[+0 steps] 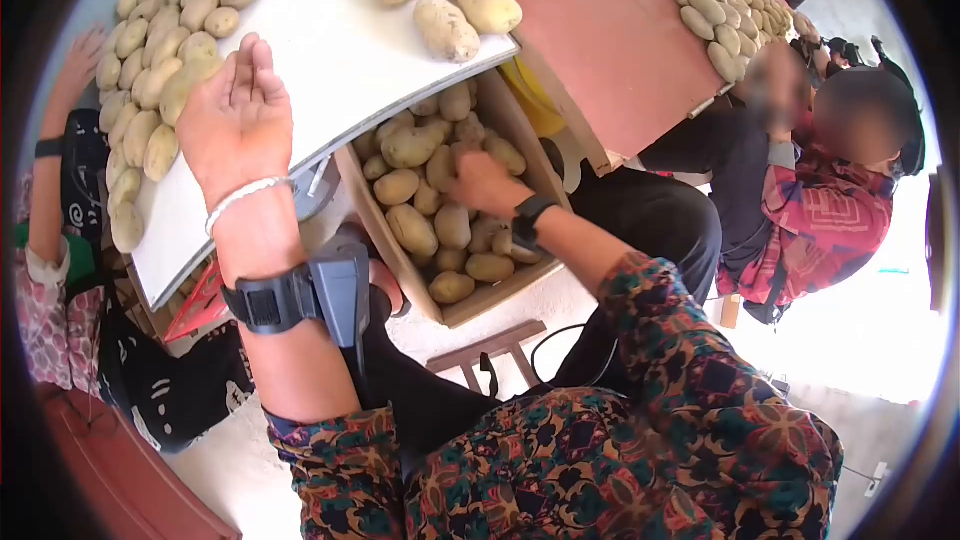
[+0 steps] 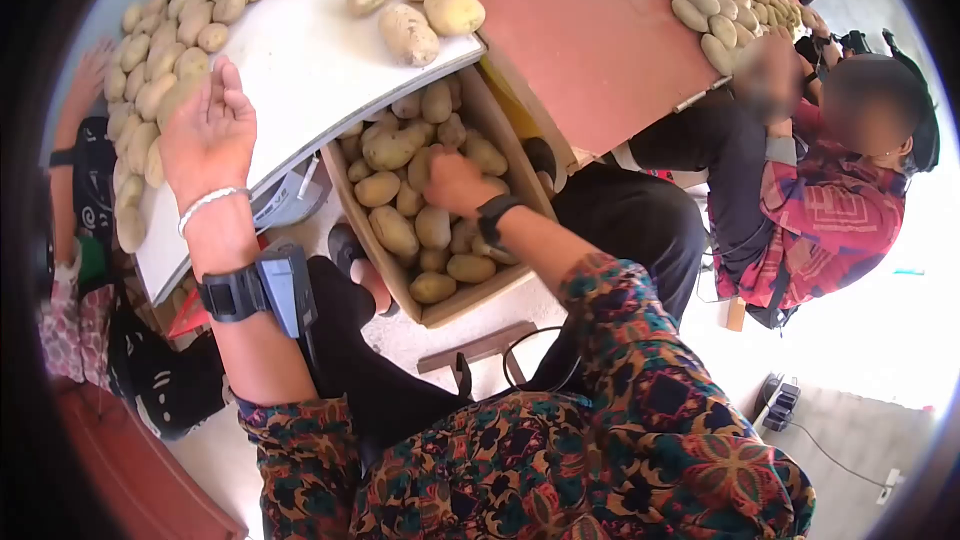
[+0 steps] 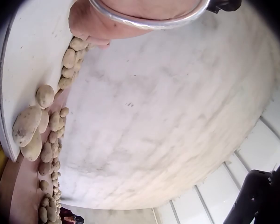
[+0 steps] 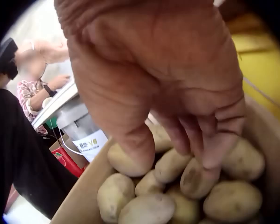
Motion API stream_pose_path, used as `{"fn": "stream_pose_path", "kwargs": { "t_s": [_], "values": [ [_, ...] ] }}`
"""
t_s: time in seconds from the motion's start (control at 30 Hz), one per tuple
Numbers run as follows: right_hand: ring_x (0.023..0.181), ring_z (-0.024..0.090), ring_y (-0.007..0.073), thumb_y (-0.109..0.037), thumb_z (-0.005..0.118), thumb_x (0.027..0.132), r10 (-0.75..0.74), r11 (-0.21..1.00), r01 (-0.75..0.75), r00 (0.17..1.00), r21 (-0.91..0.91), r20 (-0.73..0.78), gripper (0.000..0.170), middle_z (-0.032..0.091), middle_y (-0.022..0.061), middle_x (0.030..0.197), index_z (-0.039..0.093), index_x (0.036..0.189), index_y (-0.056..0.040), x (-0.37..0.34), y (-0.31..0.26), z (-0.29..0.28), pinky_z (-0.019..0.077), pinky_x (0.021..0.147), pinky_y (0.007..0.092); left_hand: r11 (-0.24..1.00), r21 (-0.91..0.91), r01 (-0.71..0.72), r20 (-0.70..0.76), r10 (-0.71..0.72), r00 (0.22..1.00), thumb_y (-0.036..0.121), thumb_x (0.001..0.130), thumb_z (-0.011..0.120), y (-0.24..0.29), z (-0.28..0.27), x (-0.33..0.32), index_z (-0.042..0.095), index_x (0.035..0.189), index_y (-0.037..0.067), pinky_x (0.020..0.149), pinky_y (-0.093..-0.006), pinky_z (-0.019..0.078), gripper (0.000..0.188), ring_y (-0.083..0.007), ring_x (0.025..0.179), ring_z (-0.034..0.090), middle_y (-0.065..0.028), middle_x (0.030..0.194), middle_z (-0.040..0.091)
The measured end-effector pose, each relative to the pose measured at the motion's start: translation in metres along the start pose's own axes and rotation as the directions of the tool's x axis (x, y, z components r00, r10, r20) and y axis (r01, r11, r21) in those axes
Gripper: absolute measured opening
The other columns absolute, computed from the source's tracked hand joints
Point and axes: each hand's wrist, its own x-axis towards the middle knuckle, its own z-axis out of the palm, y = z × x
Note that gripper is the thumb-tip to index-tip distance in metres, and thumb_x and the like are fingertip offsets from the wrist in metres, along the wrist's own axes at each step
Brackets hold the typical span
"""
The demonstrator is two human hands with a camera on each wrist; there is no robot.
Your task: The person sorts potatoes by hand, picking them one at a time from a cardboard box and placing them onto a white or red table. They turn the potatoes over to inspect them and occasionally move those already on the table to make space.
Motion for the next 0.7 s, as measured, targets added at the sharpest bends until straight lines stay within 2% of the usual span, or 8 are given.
{"fn": "stream_pose_path", "kwargs": {
  "t_s": [0.07,0.1,0.2,0.23,0.33,0.5,0.63,0.7],
  "values": [
    [0.094,0.065,0.0389,-0.017,0.064,0.074,-0.051,0.999,0.049,0.994,0.023,0.099,0.046,0.066,0.0261,0.098,0.053,0.113,0.0052,0.024,0.011,0.032,0.0536,0.080,0.0450,0.992,-0.017,0.128,0.284,-0.117,0.952,0.009,0.095,0.043,0.002,-0.020,0.021,0.053,0.118,-0.012,0.070,-0.0255,0.0514,0.033,-0.0208,0.092,0.064,-0.0138,0.103,0.064],
    [0.093,0.065,0.0386,-0.017,0.064,0.073,-0.004,1.000,0.004,0.999,-0.005,0.047,0.048,0.065,0.0258,0.099,0.052,0.114,0.0049,0.029,0.006,0.039,0.0535,0.080,0.0454,0.988,-0.006,0.157,0.333,-0.146,0.932,0.010,0.096,0.044,0.002,-0.022,0.025,0.057,0.115,-0.010,0.067,-0.0257,0.0524,0.030,-0.0183,0.088,0.065,-0.0114,0.098,0.067],
    [0.092,0.066,0.0379,-0.019,0.067,0.072,0.101,0.992,-0.118,0.963,-0.054,-0.251,0.051,0.066,0.0246,0.099,0.051,0.115,0.0037,0.039,-0.002,0.064,0.0532,0.079,0.0466,0.989,-0.018,0.147,0.265,-0.137,0.955,0.010,0.096,0.049,-0.002,-0.023,0.027,0.055,0.117,-0.010,0.069,-0.0253,0.0539,0.029,-0.0187,0.091,0.066,-0.0120,0.104,0.067],
    [0.092,0.066,0.0379,-0.019,0.067,0.072,0.105,0.990,-0.126,0.954,-0.056,-0.280,0.051,0.066,0.0246,0.099,0.051,0.115,0.0037,0.036,-0.001,0.050,0.0532,0.079,0.0466,0.988,-0.024,0.154,0.293,-0.141,0.946,0.010,0.096,0.049,-0.006,-0.019,0.024,0.055,0.117,-0.010,0.069,-0.0253,0.0539,0.029,-0.0187,0.091,0.066,-0.0120,0.104,0.067],
    [0.083,0.066,0.0388,-0.022,0.065,0.072,0.037,0.998,-0.030,0.991,0.060,-0.130,0.054,0.065,0.0255,0.091,0.047,0.113,0.0081,0.025,-0.017,0.031,0.0531,0.073,0.0471,0.991,-0.028,0.134,0.268,-0.122,0.956,0.005,0.092,0.055,-0.006,-0.019,0.019,0.055,0.112,-0.008,0.069,-0.0251,0.0530,0.024,-0.0200,0.094,0.066,-0.0128,0.110,0.065],
    [0.087,0.066,0.0398,-0.027,0.067,0.072,0.047,0.998,-0.048,0.999,0.032,0.015,0.067,0.065,0.0258,0.094,0.038,0.122,0.0071,0.005,-0.019,0.007,0.0526,0.076,0.0473,0.992,-0.048,0.120,0.209,-0.108,0.972,0.006,0.092,0.055,-0.010,-0.010,0.008,0.055,0.112,-0.007,0.069,-0.0244,0.0519,0.023,-0.0193,0.094,0.065,-0.0110,0.107,0.065],
    [0.090,0.065,0.0402,-0.028,0.067,0.070,0.012,0.999,-0.010,0.999,-0.052,0.035,0.066,0.065,0.0259,0.098,0.041,0.120,0.0058,-0.013,-0.036,-0.029,0.0522,0.079,0.0471,0.994,-0.027,0.103,0.096,-0.100,0.990,0.008,0.092,0.056,-0.013,0.001,0.001,0.054,0.114,-0.005,0.070,-0.0235,0.0513,0.026,-0.0180,0.094,0.064,-0.0096,0.110,0.064],
    [0.094,0.064,0.0403,-0.027,0.066,0.070,-0.168,0.986,0.168,0.985,0.000,0.034,0.061,0.064,0.0254,0.103,0.044,0.119,0.0039,-0.028,-0.050,-0.056,0.0515,0.082,0.0471,0.995,-0.011,0.102,0.080,-0.100,0.992,0.009,0.093,0.056,-0.016,0.002,0.000,0.054,0.115,-0.005,0.070,-0.0232,0.0511,0.027,-0.0174,0.095,0.064,-0.0094,0.111,0.064]
  ]
}}
